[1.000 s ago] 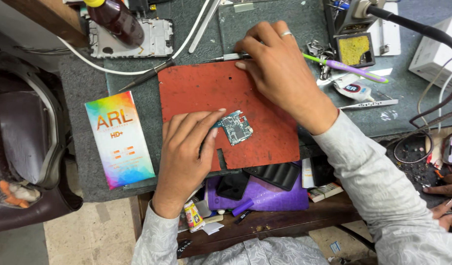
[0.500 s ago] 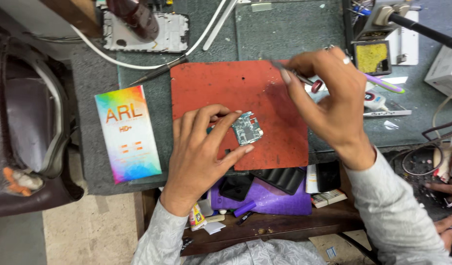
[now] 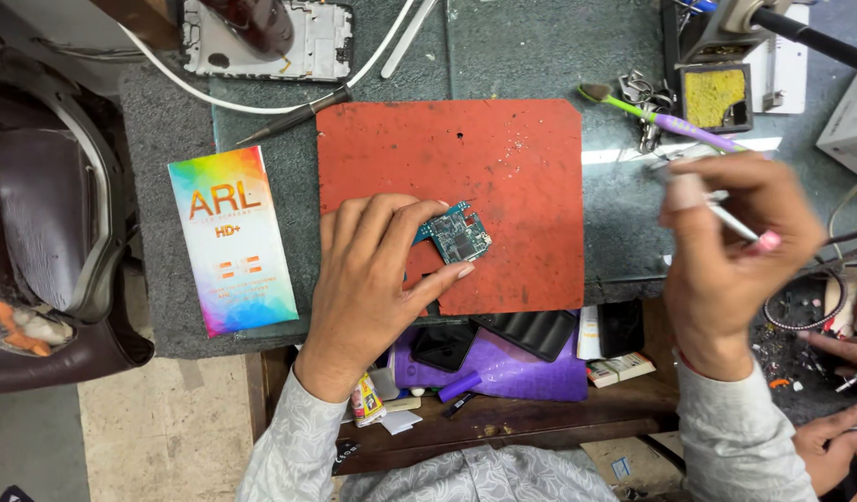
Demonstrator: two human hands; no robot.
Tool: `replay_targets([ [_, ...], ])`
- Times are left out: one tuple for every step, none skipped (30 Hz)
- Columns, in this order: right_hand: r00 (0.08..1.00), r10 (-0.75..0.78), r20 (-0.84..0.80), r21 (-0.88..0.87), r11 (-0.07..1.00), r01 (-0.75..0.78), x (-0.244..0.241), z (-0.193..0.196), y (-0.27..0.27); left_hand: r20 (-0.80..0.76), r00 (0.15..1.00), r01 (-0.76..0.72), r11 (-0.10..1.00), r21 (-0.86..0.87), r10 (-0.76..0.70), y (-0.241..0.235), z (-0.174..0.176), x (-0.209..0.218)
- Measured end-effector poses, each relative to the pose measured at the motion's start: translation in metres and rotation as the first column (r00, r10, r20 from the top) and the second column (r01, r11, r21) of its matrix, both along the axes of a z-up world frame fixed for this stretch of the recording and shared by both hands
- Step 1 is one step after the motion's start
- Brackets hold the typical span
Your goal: The person cleans a small circuit board with a toothbrush, then uses a hot air gun to heat the board. They use tweezers to remove a small component and apply flux from a small container before reheating the area.
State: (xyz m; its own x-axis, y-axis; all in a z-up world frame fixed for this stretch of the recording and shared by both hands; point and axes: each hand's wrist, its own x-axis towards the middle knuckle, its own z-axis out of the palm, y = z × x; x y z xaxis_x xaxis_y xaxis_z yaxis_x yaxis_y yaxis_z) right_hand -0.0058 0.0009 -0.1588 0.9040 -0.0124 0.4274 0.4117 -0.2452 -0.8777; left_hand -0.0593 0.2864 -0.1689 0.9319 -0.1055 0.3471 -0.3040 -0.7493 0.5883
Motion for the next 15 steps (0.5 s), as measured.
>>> replay_targets([
  [0.999,0.015,-0.038,-0.034,0.999,-0.017,0.0,-0.004,0.001,0.002,1.0,-0.002,1.0,-0.004,0.002,0.0,0.0,0.0],
  [0.997,0.063,-0.054,0.006,0.998,-0.062,0.0,-0.008,0.004,0.005,1.0,-0.004,1.0,-0.008,0.004,0.0,0.0,0.001],
  [0.992,0.101,-0.077,0.08,0.992,-0.095,0.0,-0.011,0.007,0.003,1.0,-0.004,1.0,-0.011,0.004,0.001,0.0,0.0],
  [0.985,0.139,-0.097,0.154,0.98,-0.123,-0.001,-0.014,0.011,0.002,1.0,-0.004,1.0,-0.013,0.004,0.001,0.0,-0.001],
  [0.981,0.159,-0.115,0.257,0.958,-0.125,-0.001,-0.015,0.016,0.003,1.0,0.002,1.0,-0.014,-0.002,0.002,0.0,-0.001],
  [0.973,0.192,-0.127,0.327,0.934,-0.142,-0.001,-0.017,0.022,0.004,1.0,-0.002,1.0,-0.012,0.003,0.003,0.0,-0.001],
  [0.966,0.217,-0.14,0.391,0.908,-0.147,-0.003,-0.017,0.027,0.003,1.0,0.001,1.0,-0.016,-0.001,0.003,0.0,-0.001],
  [0.956,0.254,-0.146,0.426,0.889,-0.171,-0.004,-0.018,0.032,0.002,1.0,0.004,1.0,-0.02,-0.004,0.002,0.0,-0.001],
  [0.95,0.26,-0.174,0.405,0.898,-0.172,-0.005,-0.017,0.037,-0.002,1.0,0.003,1.0,-0.01,-0.003,0.002,0.0,0.0],
  [0.943,0.265,-0.201,0.383,0.907,-0.173,-0.005,-0.016,0.041,-0.007,1.0,0.002,1.0,0.001,-0.002,0.002,0.001,0.001],
  [0.937,0.243,-0.253,0.308,0.938,-0.16,-0.007,-0.015,0.044,-0.013,1.0,-0.003,1.0,0.011,0.003,0.002,0.001,0.001],
  [0.928,0.217,-0.302,0.23,0.962,-0.15,-0.009,-0.014,0.046,-0.015,1.0,0.001,1.0,0.006,-0.001,0.001,0.0,0.002],
  [0.943,0.227,-0.245,0.076,0.974,-0.214,-0.01,-0.012,0.048,-0.02,1.0,0.003,1.0,0.003,-0.002,0.001,0.0,0.001],
  [0.95,0.246,-0.19,-0.084,0.96,-0.266,-0.012,-0.011,0.049,-0.025,1.0,0.004,1.0,0.001,-0.004,0.002,0.0,0.001],
  [0.951,0.275,-0.138,-0.244,0.921,-0.302,-0.013,-0.01,0.05,-0.024,1.0,0.003,1.0,-0.004,-0.003,0.002,0.0,0.001],
])
